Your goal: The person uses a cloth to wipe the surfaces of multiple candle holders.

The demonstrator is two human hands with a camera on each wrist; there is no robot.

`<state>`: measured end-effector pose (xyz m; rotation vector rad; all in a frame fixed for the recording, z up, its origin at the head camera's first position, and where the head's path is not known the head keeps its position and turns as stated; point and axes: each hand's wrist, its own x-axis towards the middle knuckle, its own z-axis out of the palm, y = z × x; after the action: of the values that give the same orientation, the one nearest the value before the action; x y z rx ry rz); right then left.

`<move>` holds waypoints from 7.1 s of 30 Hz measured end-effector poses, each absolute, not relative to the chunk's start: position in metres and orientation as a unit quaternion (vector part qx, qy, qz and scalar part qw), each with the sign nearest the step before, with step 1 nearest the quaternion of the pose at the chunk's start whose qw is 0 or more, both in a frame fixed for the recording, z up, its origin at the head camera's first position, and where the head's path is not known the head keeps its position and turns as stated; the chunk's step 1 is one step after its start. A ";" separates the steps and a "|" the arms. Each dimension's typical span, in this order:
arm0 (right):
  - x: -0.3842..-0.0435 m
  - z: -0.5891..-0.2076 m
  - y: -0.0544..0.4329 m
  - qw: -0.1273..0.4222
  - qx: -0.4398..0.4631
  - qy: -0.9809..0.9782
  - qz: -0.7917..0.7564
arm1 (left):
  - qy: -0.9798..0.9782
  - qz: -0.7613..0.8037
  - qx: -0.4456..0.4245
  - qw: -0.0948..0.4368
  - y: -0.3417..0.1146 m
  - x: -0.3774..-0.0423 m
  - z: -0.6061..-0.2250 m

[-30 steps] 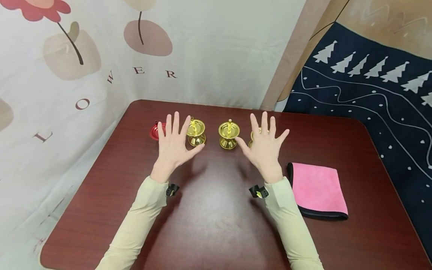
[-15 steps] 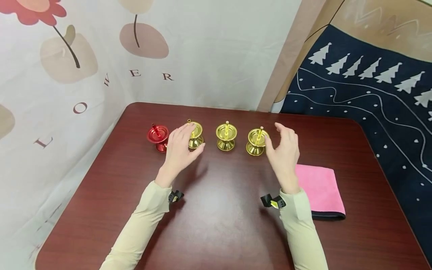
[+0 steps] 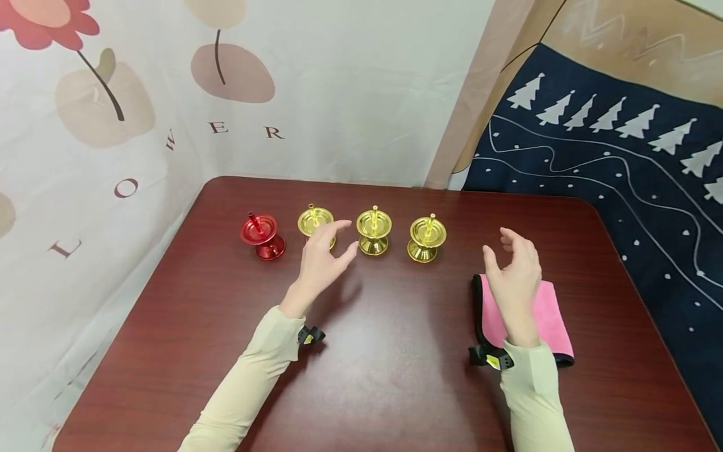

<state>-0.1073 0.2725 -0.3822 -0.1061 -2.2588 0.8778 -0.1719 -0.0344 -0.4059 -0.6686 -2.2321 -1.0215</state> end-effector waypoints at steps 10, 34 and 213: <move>-0.082 -0.396 0.305 0.328 -0.097 -0.880 0.328 | -0.825 -0.437 -0.266 0.240 -0.012 -0.171 -0.418; -0.055 -0.425 0.357 0.141 -0.248 -0.913 0.290 | -0.827 -0.498 -0.247 0.084 0.044 -0.166 -0.443; -0.118 -0.361 0.139 0.273 0.053 -0.604 0.747 | -0.850 -0.366 -0.218 0.309 0.003 -0.138 -0.378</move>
<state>-0.1178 0.1388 -0.3607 0.1431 -1.6250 2.0099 -0.1377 0.0026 -0.3783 -0.5770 -2.2468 -0.9673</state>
